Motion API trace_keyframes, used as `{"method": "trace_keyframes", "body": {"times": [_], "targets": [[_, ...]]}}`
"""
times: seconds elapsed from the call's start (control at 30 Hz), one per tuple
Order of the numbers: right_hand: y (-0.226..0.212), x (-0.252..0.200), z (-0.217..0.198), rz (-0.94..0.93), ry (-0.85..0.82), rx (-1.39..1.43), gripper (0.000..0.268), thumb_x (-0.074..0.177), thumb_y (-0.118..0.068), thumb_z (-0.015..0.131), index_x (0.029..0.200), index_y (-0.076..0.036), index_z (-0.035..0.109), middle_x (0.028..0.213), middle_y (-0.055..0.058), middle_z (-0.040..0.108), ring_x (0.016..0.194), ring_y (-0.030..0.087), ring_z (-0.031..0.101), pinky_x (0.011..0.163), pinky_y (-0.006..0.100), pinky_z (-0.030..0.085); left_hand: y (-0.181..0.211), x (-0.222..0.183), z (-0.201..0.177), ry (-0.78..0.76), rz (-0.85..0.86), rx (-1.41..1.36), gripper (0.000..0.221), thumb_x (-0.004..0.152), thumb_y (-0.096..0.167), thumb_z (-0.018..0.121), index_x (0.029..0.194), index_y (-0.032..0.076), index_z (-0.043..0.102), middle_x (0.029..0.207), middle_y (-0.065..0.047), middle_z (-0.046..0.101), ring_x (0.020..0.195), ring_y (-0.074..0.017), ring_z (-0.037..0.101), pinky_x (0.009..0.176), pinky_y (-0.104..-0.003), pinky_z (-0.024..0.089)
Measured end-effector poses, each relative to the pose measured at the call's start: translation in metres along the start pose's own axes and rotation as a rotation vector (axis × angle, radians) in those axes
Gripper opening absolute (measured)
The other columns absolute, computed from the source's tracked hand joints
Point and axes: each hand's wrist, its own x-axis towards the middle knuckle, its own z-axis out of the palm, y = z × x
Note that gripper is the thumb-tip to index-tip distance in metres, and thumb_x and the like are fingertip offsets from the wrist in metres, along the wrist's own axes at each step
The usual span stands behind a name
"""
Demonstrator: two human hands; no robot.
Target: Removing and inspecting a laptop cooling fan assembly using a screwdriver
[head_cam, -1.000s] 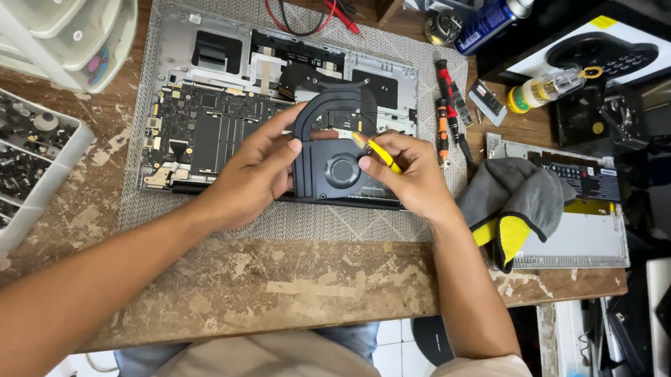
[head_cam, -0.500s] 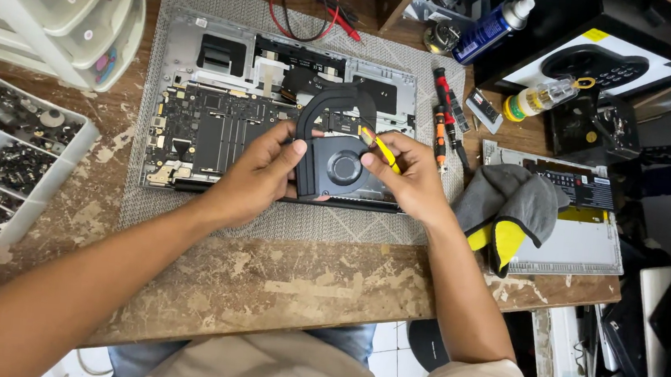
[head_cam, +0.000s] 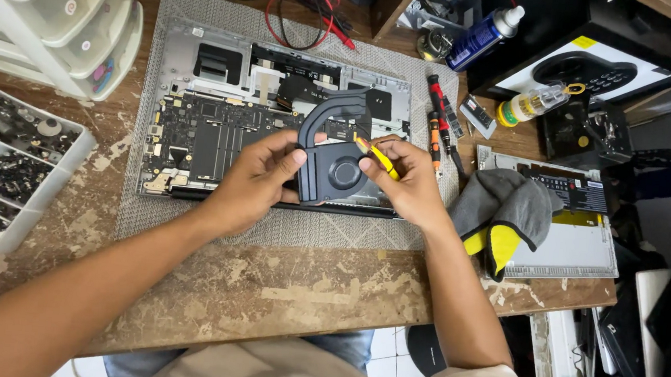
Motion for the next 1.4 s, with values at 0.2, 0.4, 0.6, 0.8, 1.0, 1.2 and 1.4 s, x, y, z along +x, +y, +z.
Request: {"method": "trace_keyframes", "body": {"times": [0.2, 0.4, 0.6, 0.8, 1.0, 1.2, 1.4], "targets": [[-0.018, 0.002, 0.007, -0.051, 0.017, -0.026, 0.012, 0.088, 0.004, 0.075, 0.082, 0.006, 0.065, 0.089, 0.020, 0.067, 0.081, 0.019, 0.058, 0.072, 0.030, 0.044, -0.012, 0.004, -0.007, 0.020, 0.013, -0.019, 0.033, 0.102, 0.017, 0.055, 0.132, 0.005, 0.061, 0.098, -0.009, 0.063, 0.089, -0.0225, 0.073, 0.072, -0.040, 0.068], [-0.017, 0.003, 0.006, -0.072, 0.012, -0.049, 0.018, 0.089, 0.003, 0.076, 0.078, 0.004, 0.062, 0.089, 0.020, 0.067, 0.082, 0.018, 0.058, 0.073, 0.030, 0.046, -0.002, 0.002, -0.001, 0.012, 0.022, -0.027, 0.034, 0.101, 0.019, 0.058, 0.131, 0.005, 0.062, 0.097, -0.009, 0.063, 0.087, -0.0210, 0.073, 0.069, -0.038, 0.069], [-0.020, 0.004, 0.007, -0.085, 0.011, -0.065, 0.014, 0.089, 0.004, 0.075, 0.081, 0.004, 0.063, 0.082, 0.017, 0.065, 0.078, 0.015, 0.055, 0.070, 0.028, 0.045, -0.012, 0.006, -0.010, -0.033, 0.012, 0.056, 0.037, 0.096, 0.011, 0.063, 0.132, 0.003, 0.061, 0.099, -0.011, 0.063, 0.088, -0.0207, 0.072, 0.070, -0.035, 0.068], [-0.020, 0.006, 0.006, -0.092, 0.011, -0.078, 0.009, 0.090, 0.003, 0.075, 0.088, 0.006, 0.067, 0.077, 0.015, 0.064, 0.073, 0.014, 0.054, 0.066, 0.027, 0.044, -0.005, 0.005, -0.005, -0.088, 0.048, 0.138, 0.040, 0.090, 0.003, 0.068, 0.129, 0.000, 0.062, 0.097, -0.016, 0.066, 0.085, -0.0225, 0.073, 0.070, -0.034, 0.068], [-0.003, 0.000, 0.004, -0.047, 0.045, -0.061, 0.008, 0.089, 0.003, 0.074, 0.096, 0.006, 0.071, 0.068, 0.012, 0.063, 0.062, 0.011, 0.050, 0.060, 0.025, 0.042, -0.003, -0.001, 0.001, -0.078, 0.049, 0.078, 0.044, 0.084, -0.001, 0.073, 0.127, -0.004, 0.062, 0.096, -0.018, 0.068, 0.085, -0.0259, 0.075, 0.070, -0.037, 0.069], [-0.009, 0.000, 0.008, -0.048, 0.069, -0.061, 0.008, 0.089, 0.003, 0.075, 0.095, 0.005, 0.071, 0.067, 0.009, 0.062, 0.060, 0.009, 0.049, 0.058, 0.022, 0.042, 0.001, -0.002, 0.002, -0.068, 0.055, 0.069, 0.047, 0.081, -0.005, 0.074, 0.126, -0.006, 0.062, 0.097, -0.023, 0.068, 0.086, -0.0330, 0.076, 0.071, -0.042, 0.069], [-0.022, 0.003, 0.016, -0.074, 0.093, -0.022, 0.021, 0.088, 0.004, 0.076, 0.108, 0.005, 0.068, 0.067, 0.011, 0.061, 0.062, 0.009, 0.051, 0.059, 0.022, 0.044, 0.004, 0.002, 0.009, -0.055, 0.102, 0.051, 0.054, 0.078, -0.002, 0.081, 0.129, -0.002, 0.063, 0.099, -0.018, 0.070, 0.088, -0.0248, 0.074, 0.072, -0.038, 0.068]]}}
